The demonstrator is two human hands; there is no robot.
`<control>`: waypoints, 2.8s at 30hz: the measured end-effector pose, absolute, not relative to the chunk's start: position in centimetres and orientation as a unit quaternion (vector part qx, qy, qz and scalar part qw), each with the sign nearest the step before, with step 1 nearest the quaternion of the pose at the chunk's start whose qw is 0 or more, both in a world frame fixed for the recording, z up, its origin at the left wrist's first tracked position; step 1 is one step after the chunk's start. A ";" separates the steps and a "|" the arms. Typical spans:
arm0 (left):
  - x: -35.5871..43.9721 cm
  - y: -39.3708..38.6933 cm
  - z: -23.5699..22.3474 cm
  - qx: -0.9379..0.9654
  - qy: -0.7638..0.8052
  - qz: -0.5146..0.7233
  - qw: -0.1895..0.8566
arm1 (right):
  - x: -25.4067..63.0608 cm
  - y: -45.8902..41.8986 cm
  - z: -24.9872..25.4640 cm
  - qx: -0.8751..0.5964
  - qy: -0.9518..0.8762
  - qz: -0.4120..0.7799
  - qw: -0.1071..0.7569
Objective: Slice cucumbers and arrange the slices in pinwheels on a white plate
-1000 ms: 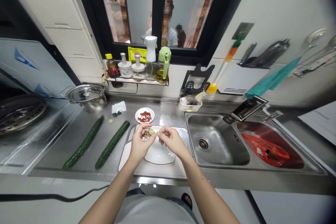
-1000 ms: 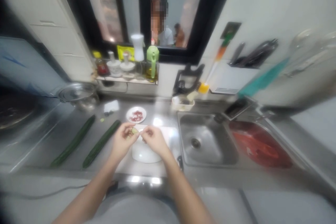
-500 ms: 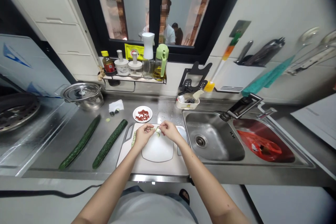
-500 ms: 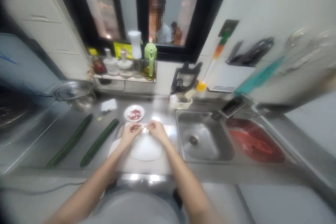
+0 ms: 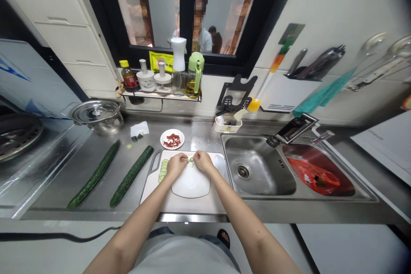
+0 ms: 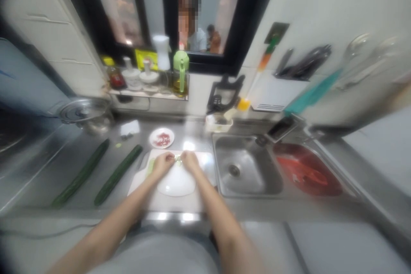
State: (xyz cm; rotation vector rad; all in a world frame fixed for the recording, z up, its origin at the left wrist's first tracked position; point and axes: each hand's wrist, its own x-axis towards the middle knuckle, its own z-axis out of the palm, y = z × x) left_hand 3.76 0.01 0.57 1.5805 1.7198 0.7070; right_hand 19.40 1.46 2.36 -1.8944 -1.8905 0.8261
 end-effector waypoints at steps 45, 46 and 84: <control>5.3 0.2 1.3 0.669 0.701 0.125 0.212 | 18.5 1.1 1.1 -0.693 -0.696 0.186 0.006; 5.4 0.2 1.3 0.667 0.704 0.120 0.211 | 18.5 1.1 1.1 -0.693 -0.696 0.187 0.007; 5.5 1.3 2.2 0.648 0.721 0.071 0.236 | 17.9 2.5 1.6 -0.715 -0.671 0.196 0.013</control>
